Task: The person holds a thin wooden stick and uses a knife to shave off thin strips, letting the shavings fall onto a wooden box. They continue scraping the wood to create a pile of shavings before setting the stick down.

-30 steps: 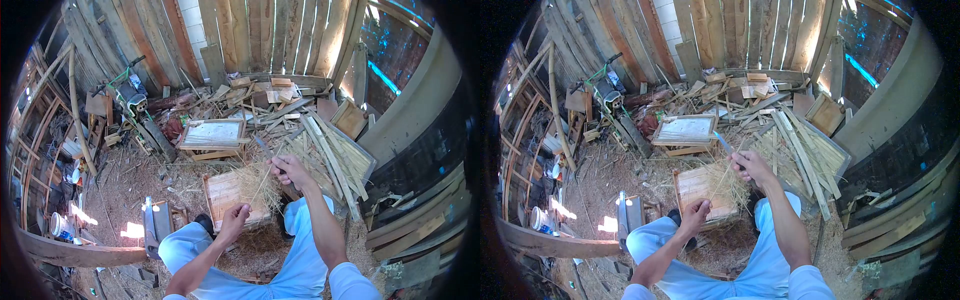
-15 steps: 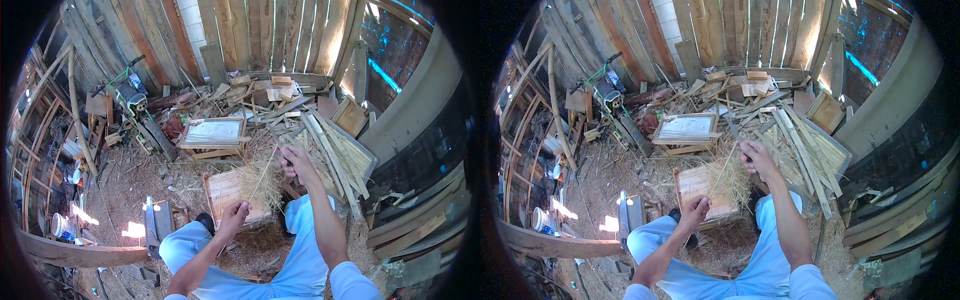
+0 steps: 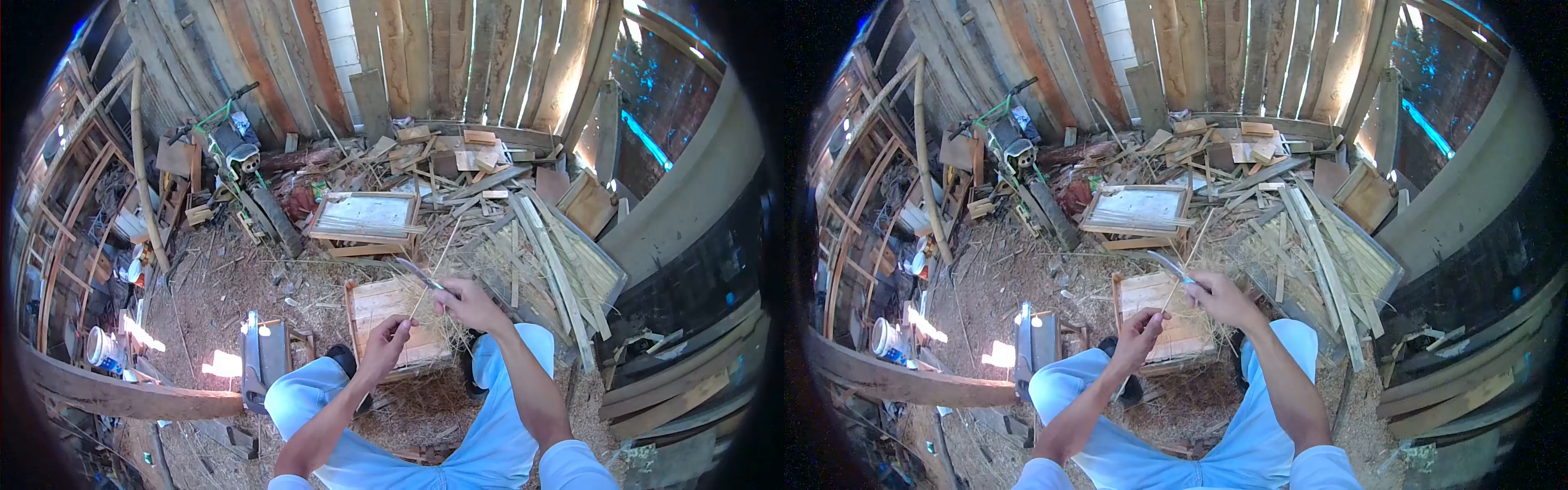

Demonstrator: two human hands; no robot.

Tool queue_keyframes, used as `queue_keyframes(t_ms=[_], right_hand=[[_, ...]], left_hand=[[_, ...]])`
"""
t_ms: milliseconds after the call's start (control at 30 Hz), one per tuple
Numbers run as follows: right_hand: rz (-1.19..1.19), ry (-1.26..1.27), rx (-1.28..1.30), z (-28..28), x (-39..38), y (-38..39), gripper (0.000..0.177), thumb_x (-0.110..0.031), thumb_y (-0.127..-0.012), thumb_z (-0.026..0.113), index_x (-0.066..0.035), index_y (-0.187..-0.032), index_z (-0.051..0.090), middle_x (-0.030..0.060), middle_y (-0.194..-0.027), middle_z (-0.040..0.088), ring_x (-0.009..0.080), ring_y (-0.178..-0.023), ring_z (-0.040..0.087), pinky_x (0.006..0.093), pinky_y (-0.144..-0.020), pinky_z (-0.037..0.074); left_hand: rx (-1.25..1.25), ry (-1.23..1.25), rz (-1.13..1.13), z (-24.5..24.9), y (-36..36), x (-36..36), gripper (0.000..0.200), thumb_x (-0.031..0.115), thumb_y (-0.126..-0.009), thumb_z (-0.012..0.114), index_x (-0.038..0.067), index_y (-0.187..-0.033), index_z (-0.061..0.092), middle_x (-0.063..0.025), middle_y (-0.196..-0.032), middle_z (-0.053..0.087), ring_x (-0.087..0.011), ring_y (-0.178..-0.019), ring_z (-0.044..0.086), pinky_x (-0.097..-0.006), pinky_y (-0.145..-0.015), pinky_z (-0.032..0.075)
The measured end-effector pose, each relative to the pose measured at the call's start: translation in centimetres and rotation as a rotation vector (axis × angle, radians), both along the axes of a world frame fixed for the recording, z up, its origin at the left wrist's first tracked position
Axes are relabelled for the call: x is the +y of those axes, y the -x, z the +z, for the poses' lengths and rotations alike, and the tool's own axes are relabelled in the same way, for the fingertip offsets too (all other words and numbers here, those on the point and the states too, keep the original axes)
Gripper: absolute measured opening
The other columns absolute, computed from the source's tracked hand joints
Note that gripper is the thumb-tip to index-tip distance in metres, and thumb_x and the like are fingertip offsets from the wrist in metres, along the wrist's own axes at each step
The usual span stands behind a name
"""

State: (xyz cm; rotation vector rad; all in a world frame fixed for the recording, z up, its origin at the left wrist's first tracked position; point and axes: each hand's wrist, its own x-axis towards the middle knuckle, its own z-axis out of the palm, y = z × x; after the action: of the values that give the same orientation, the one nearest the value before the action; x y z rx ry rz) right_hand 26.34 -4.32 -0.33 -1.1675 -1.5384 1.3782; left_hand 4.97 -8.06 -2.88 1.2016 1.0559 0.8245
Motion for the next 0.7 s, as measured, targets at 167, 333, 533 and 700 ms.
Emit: queue_keyframes(t_ms=[167, 333, 533, 700], right_hand=[[0.109, 0.388, 0.287, 2.1, -1.0, 1.3, 0.028, -0.023, -0.096, 0.051, -0.003, -0.114, 0.057, -0.0030, -0.068, 0.051, 0.0012, -0.048, 0.038, 0.0160, -0.041, 0.028], [0.021, 0.489, 0.338, 0.9, -0.2, 1.1, 0.031, -0.024, -0.096, 0.051, -0.003, -0.119, 0.055, -0.0041, -0.068, 0.048, 0.0002, -0.047, 0.036, 0.0154, -0.038, 0.026], [-0.099, 0.399, 0.478, 1.5, 0.3, -0.3, 0.029, -0.023, -0.095, 0.054, -0.002, -0.115, 0.058, -0.0045, -0.067, 0.048, 0.0002, -0.046, 0.034, 0.0155, -0.038, 0.025], [0.025, 0.447, 0.337, 1.6, -0.3, 0.1, 0.029, -0.022, -0.095, 0.055, -0.002, -0.115, 0.059, -0.0044, -0.067, 0.048, 0.0001, -0.046, 0.034, 0.0156, -0.037, 0.025]], left_hand=[[0.039, -0.048, 0.004, 0.1, 0.1, 0.1, 0.023, 0.024, -0.096, 0.052, 0.003, -0.101, 0.060, 0.0052, -0.069, 0.043, -0.0041, -0.064, 0.036, -0.0207, -0.055, 0.031], [0.133, -0.210, 0.110, -0.1, -0.5, -0.3, 0.024, 0.022, -0.096, 0.054, 0.000, -0.101, 0.060, 0.0019, -0.075, 0.052, -0.0049, -0.067, 0.043, -0.0219, -0.059, 0.038], [0.169, -0.268, 0.109, 0.8, -1.5, -1.0, 0.023, 0.021, -0.095, 0.054, 0.000, -0.099, 0.061, 0.0000, -0.075, 0.055, -0.0059, -0.066, 0.044, -0.0233, -0.060, 0.039], [0.168, -0.289, 0.114, -0.6, -0.8, -1.0, 0.023, 0.021, -0.095, 0.054, 0.000, -0.100, 0.061, -0.0005, -0.076, 0.056, -0.0068, -0.067, 0.046, -0.0231, -0.062, 0.041]])
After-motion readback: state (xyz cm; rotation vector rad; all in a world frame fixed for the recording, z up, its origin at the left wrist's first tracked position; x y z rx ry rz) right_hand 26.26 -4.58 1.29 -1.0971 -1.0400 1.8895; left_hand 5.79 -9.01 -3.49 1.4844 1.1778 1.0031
